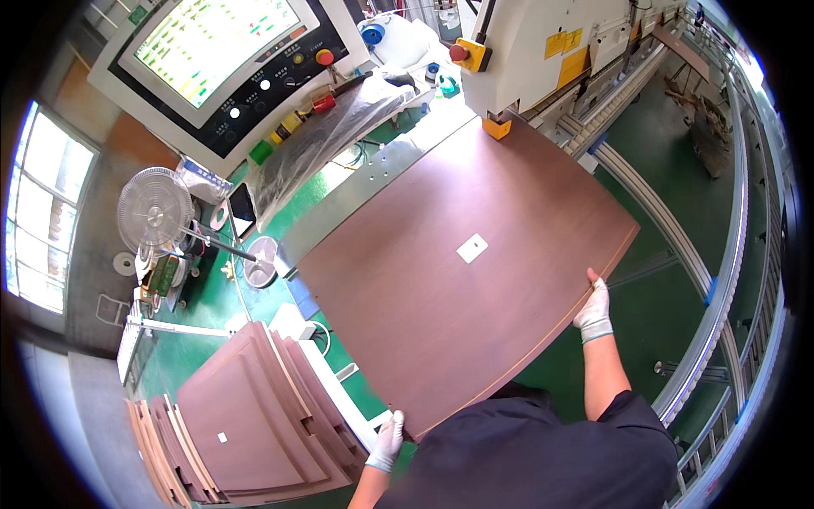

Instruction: The person picks up wood panels from a stack and feeds them into a processing machine one at a time, using their hands to align each panel with the machine's guide rail and pushing it through.

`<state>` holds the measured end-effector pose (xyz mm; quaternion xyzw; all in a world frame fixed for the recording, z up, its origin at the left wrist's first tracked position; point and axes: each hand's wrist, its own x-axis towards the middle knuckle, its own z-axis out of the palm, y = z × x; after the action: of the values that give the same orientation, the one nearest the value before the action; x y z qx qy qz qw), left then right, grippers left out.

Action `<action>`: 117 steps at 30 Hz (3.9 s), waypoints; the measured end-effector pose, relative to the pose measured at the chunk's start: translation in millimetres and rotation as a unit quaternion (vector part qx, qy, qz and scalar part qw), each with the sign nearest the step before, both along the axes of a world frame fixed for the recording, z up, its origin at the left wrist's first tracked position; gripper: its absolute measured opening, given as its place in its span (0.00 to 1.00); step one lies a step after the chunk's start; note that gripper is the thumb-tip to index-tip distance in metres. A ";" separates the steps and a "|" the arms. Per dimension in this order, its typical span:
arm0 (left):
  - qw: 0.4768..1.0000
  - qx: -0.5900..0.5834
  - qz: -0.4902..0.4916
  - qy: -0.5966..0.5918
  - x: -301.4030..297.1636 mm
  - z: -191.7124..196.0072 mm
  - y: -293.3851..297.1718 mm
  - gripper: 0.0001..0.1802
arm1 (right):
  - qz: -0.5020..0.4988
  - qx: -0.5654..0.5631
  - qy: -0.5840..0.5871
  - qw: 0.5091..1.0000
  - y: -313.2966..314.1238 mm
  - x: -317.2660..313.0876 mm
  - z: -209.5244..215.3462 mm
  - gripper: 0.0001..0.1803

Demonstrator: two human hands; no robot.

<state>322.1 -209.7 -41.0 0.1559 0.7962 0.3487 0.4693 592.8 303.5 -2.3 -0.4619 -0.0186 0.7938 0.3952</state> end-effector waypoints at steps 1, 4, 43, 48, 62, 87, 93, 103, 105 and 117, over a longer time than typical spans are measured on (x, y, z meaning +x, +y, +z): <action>1.000 -0.003 -0.026 -0.001 0.1 0.6 17.4 0.44 | -0.003 0.009 -0.001 1.000 12.6 8.5 -7.3 0.26; 0.994 -0.022 -0.106 0.007 -0.5 5.8 60.5 0.42 | -0.034 0.050 -0.014 0.998 52.1 24.1 -23.2 0.26; 0.923 0.035 -0.086 0.374 -101.2 25.4 104.3 0.31 | 0.150 0.058 -0.088 0.983 -158.9 -89.3 -34.1 0.31; 0.816 -0.050 0.257 0.516 -108.9 3.2 -101.0 0.19 | 0.553 0.177 -0.042 0.813 -278.9 -180.7 -28.6 0.31; 0.708 -0.106 0.612 0.336 -41.0 -46.8 -342.1 0.39 | 0.412 0.742 -0.513 0.128 -216.8 -391.5 3.7 0.19; 0.672 -0.030 0.734 -0.093 -93.1 -36.1 -420.5 0.36 | 0.401 0.589 -0.685 0.151 -176.9 -379.2 25.4 0.19; 0.694 -0.054 0.717 -0.041 -90.1 -23.4 -406.7 0.33 | 0.411 0.568 -0.689 0.184 -172.4 -378.6 20.4 0.19; 0.694 -0.096 0.713 -0.004 -92.1 -7.1 -392.5 0.32 | 0.383 0.623 -0.659 0.176 -159.6 -372.9 6.2 0.19; 0.696 -0.097 0.712 -0.003 -90.9 -3.3 -391.2 0.32 | 0.385 0.618 -0.662 0.179 -162.3 -370.7 9.2 0.19; 0.726 -0.052 0.686 -0.028 -72.2 6.5 -389.3 0.31 | 0.410 0.597 -0.668 0.172 -164.5 -373.5 11.5 0.20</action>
<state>249.9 -599.0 -34.6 -0.4672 0.6894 0.5376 0.1322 219.3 139.0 9.2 -0.3661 -0.9303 -0.0215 0.0059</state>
